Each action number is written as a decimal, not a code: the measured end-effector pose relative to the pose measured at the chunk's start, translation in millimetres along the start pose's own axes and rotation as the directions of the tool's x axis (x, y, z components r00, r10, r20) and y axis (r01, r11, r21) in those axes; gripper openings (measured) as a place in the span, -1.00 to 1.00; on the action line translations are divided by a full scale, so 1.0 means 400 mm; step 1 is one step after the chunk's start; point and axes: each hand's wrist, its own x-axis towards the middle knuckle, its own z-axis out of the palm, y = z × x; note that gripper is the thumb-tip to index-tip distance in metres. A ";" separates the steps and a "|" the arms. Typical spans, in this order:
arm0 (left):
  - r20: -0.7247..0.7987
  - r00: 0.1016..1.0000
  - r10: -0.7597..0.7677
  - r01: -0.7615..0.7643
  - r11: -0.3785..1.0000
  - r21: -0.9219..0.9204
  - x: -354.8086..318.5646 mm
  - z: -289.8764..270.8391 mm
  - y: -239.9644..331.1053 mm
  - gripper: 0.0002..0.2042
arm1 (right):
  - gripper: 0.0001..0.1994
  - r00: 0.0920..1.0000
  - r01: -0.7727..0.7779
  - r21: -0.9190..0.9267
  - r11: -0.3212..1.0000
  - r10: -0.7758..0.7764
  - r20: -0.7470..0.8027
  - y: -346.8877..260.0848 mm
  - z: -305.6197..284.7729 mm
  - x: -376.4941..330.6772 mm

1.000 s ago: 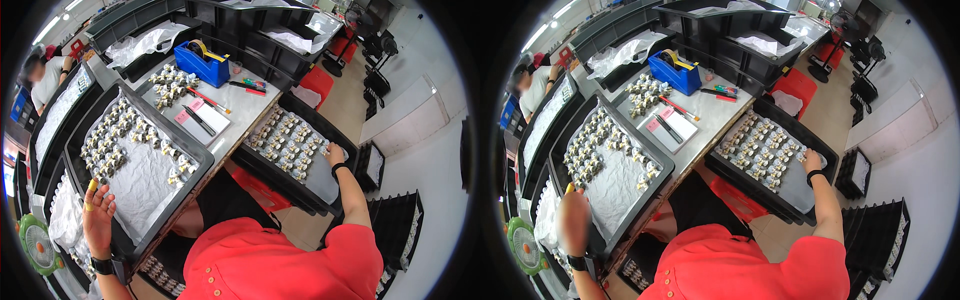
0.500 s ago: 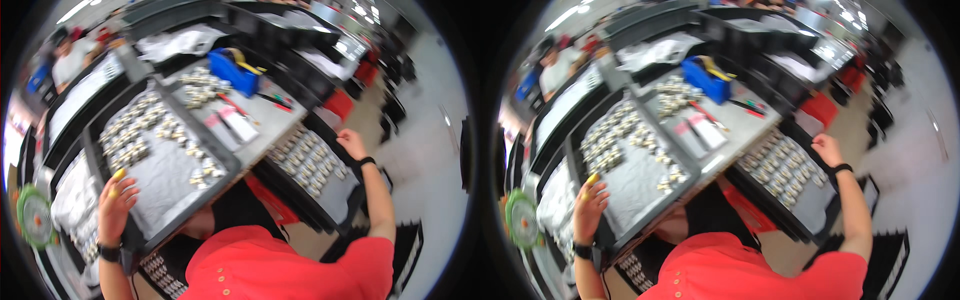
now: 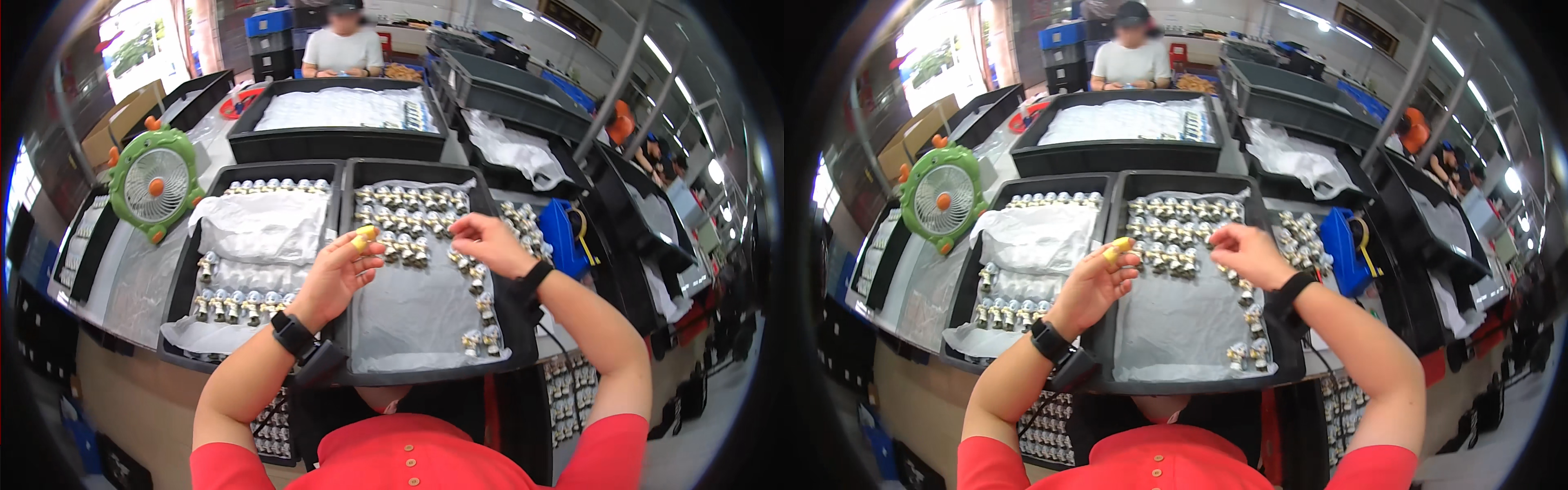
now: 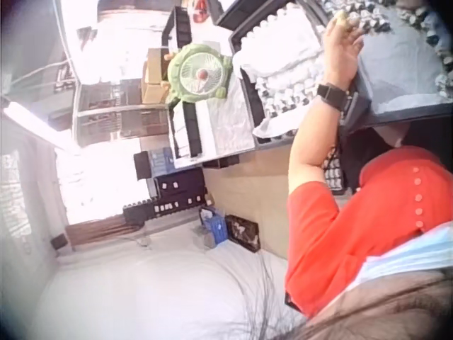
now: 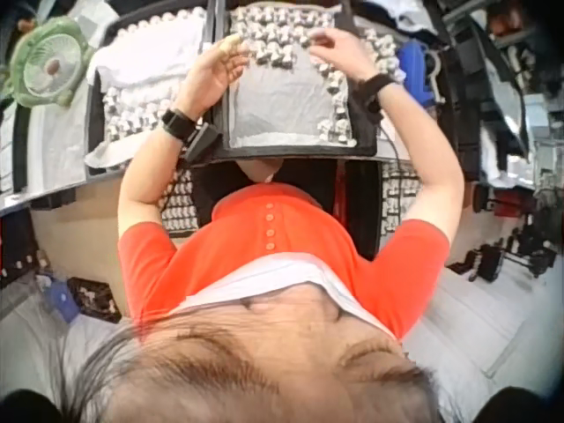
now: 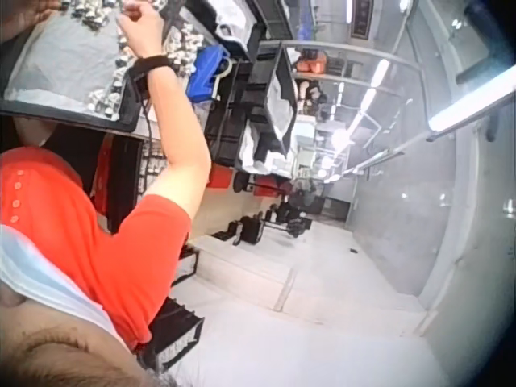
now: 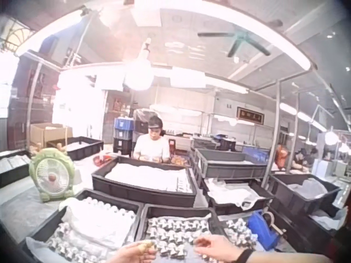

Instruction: The person repeatedly picks up small cylindrical components from a tray, manipulates them with both hands, and places them back into the tray. The task involves handling multiple identical items one at a time in a repetitive assembly or inspection loop.

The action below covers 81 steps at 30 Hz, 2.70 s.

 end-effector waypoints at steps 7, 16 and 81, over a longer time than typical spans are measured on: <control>-0.010 1.000 -0.001 0.001 1.000 0.009 0.021 -0.006 -0.011 -0.71 | -0.53 0.973 -0.015 -0.453 0.891 0.116 0.197 0.063 0.083 0.089; 0.001 0.987 -0.162 0.161 0.982 0.096 0.001 0.017 -0.020 -0.69 | -0.60 0.585 0.307 -0.693 0.652 0.445 0.678 0.000 0.079 -0.147; 0.015 0.999 -0.041 0.040 0.998 0.049 0.007 0.018 -0.035 -0.60 | -0.63 0.967 0.255 0.272 0.928 -0.242 -0.080 -0.070 0.190 -0.031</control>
